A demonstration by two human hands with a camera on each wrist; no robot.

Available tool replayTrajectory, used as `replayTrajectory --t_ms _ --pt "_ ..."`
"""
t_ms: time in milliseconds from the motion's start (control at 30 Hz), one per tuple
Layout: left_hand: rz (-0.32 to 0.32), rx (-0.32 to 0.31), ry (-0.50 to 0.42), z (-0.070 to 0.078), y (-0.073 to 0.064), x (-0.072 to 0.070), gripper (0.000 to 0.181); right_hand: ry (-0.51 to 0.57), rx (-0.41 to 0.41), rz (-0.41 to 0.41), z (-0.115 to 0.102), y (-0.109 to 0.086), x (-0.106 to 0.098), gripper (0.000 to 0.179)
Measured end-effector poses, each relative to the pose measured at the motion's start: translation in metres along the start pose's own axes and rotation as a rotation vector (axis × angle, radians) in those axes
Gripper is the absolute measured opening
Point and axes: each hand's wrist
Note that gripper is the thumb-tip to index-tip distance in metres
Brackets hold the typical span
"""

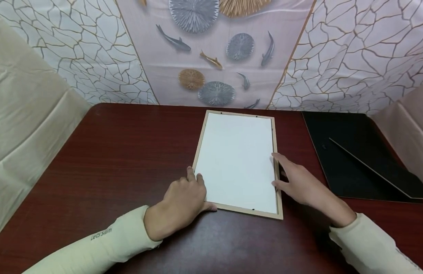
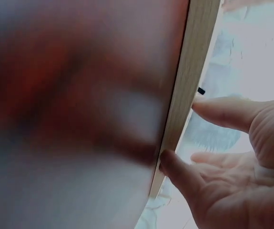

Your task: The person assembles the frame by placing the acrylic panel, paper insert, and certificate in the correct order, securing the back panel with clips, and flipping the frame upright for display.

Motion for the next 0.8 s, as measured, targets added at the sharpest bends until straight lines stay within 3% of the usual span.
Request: replayTrajectory --t_ms 200,400,567,800 --pt "-0.119 -0.003 -0.125 -0.005 0.004 -0.002 0.091 0.034 -0.036 -0.05 0.006 0.013 -0.007 0.081" --pt "-0.074 0.014 -0.178 -0.014 0.007 0.001 0.092 0.064 -0.043 -0.069 0.006 0.021 -0.011 0.079" --pt "-0.129 0.017 -0.243 -0.023 0.01 0.001 0.09 0.087 -0.024 -0.078 0.006 0.019 -0.013 0.077" --pt "-0.231 0.046 -0.317 -0.036 0.014 0.0 0.089 0.037 0.031 0.025 0.033 -0.002 -0.026 0.075"
Point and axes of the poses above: each hand's wrist, its own y-axis towards the middle knuckle, its own x-axis out of the palm, z = x × y, and after that the axes turned 6 degrees about -z, right-handed
